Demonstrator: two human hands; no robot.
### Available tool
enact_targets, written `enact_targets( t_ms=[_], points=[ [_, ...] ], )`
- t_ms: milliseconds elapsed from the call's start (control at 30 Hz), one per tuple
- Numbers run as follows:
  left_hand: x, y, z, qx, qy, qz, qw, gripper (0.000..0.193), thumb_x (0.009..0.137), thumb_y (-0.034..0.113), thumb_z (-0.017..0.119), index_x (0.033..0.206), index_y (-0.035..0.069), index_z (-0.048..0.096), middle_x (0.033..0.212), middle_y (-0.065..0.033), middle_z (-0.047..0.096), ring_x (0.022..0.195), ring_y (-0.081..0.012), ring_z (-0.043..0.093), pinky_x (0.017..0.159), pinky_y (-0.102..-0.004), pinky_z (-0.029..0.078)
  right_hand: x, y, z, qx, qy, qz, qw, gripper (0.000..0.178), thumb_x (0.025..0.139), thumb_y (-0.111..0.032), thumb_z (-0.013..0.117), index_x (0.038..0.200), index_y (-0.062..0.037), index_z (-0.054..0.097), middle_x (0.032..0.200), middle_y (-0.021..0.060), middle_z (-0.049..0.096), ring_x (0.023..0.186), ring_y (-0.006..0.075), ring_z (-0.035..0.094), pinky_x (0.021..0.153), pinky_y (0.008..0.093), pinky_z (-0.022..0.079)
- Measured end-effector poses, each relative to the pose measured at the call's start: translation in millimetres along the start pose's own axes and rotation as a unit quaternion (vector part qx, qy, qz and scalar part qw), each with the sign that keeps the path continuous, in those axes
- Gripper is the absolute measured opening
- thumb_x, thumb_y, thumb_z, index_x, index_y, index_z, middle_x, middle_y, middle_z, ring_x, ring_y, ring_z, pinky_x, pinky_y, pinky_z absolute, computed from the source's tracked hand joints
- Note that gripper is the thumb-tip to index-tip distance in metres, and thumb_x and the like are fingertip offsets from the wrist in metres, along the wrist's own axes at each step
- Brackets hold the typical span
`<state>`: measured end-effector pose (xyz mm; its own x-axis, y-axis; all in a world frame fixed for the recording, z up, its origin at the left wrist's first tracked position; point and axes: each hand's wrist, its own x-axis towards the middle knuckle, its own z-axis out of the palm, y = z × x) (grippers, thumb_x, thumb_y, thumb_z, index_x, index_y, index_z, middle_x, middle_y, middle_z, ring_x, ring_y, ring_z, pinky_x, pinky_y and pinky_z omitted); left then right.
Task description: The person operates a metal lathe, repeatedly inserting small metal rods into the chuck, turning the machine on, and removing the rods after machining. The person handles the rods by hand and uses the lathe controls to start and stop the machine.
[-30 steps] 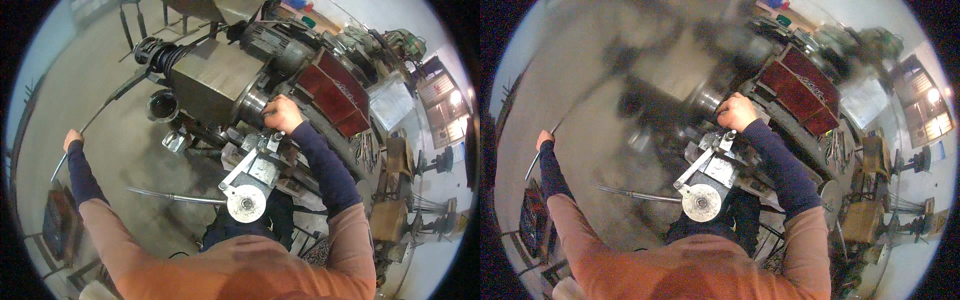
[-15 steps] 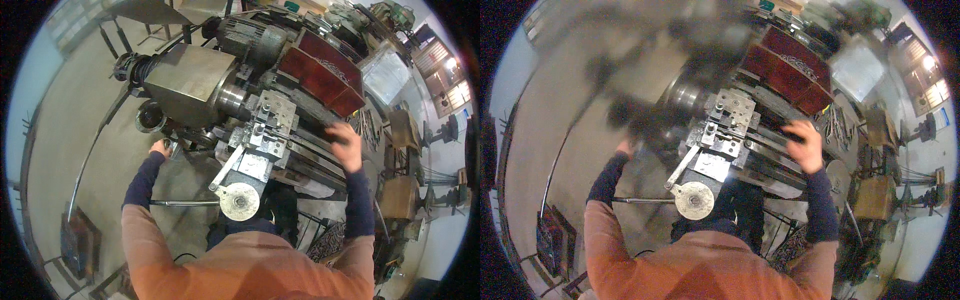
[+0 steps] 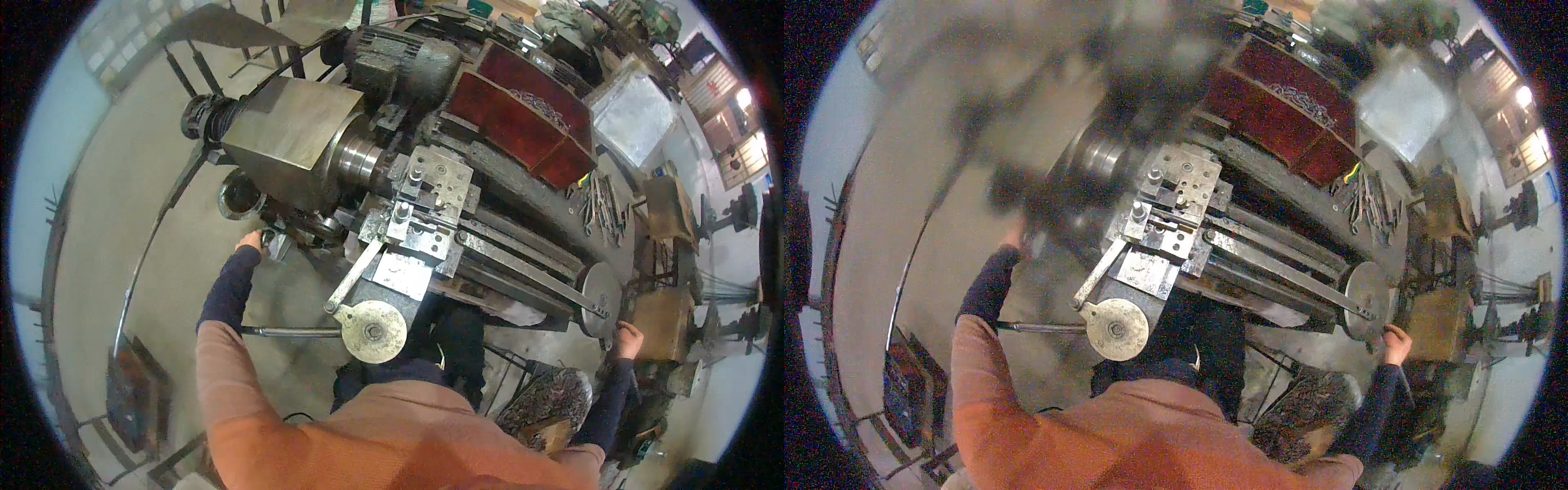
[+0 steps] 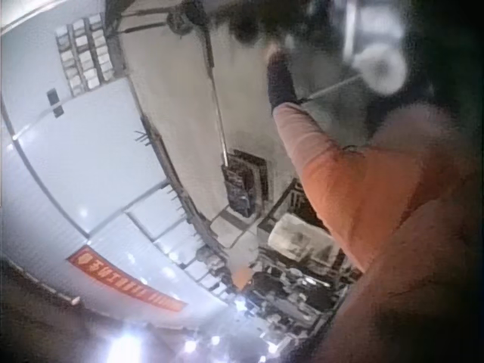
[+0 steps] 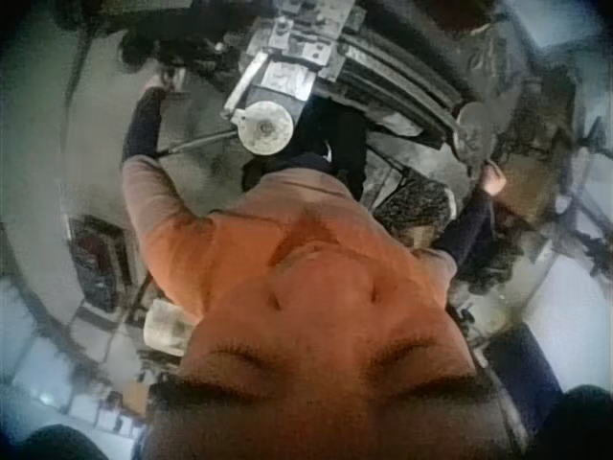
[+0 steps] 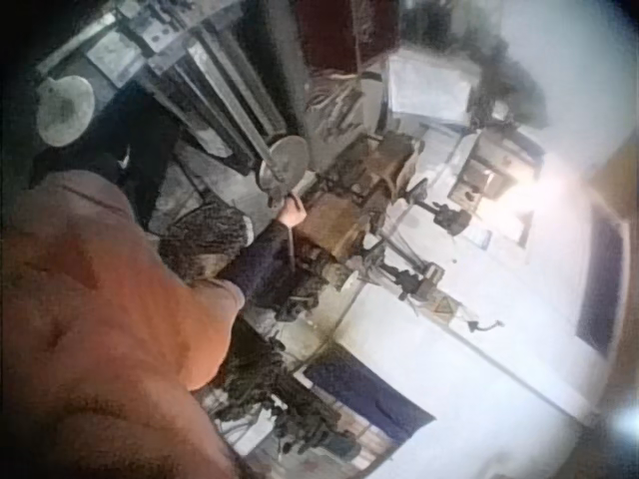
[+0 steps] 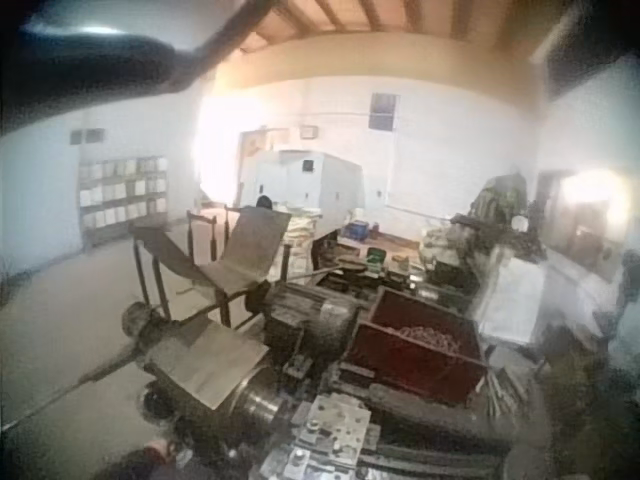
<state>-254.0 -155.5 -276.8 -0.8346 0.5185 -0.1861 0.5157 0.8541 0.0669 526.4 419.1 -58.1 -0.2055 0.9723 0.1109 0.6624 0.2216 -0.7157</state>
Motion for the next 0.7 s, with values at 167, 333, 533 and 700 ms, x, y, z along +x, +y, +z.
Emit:
enact_targets(
  t_ms=[167, 333, 533, 700],
  points=[
    [6, 3, -17, 0.099, 0.006, 0.027, 0.995, 0.035, 0.079, 0.018, 0.052, 0.114, 0.025, 0.052, 0.094, -0.0082, 0.065, 0.089, -0.0261, 0.062, 0.079, -0.0438, 0.045, -6, 12, -14, -0.085, 0.025, -0.024, 0.996, 0.025, 0.072, -0.005, 0.050, 0.089, 0.0053, 0.066, 0.080, 0.0100, 0.065, 0.073, 0.0146, 0.058, 0.069, 0.0250, 0.045],
    [-7, -30, 8, 0.070, 0.052, 0.077, 0.993, 0.032, 0.077, 0.013, 0.052, 0.109, 0.020, 0.053, 0.092, -0.0100, 0.064, 0.089, -0.0270, 0.062, 0.073, -0.0432, 0.047, -73, -158, -32, 0.266, 0.008, -0.202, 0.942, 0.030, 0.083, -0.020, 0.050, 0.096, 0.0058, 0.057, 0.091, 0.0124, 0.062, 0.081, 0.0207, 0.058, 0.075, 0.0271, 0.044],
    [-57, -11, -68, 0.056, 0.003, -0.033, 0.998, 0.036, 0.076, 0.019, 0.058, 0.111, 0.014, 0.054, 0.096, -0.0119, 0.063, 0.092, -0.0299, 0.059, 0.076, -0.0425, 0.049, -180, -365, 17, 0.368, -0.185, -0.673, 0.614, 0.029, 0.081, -0.016, 0.049, 0.099, 0.0054, 0.057, 0.093, 0.0122, 0.062, 0.083, 0.0199, 0.058, 0.075, 0.0268, 0.044],
    [-93, -77, -82, -0.050, 0.041, -0.100, 0.993, 0.043, 0.075, 0.020, 0.061, 0.116, 0.014, 0.053, 0.096, -0.0120, 0.064, 0.095, -0.0285, 0.059, 0.081, -0.0408, 0.047, -191, -392, 32, 0.389, -0.198, -0.697, 0.569, 0.029, 0.079, -0.012, 0.049, 0.102, 0.0051, 0.057, 0.094, 0.0121, 0.063, 0.084, 0.0193, 0.058, 0.076, 0.0265, 0.044]
  ],
)
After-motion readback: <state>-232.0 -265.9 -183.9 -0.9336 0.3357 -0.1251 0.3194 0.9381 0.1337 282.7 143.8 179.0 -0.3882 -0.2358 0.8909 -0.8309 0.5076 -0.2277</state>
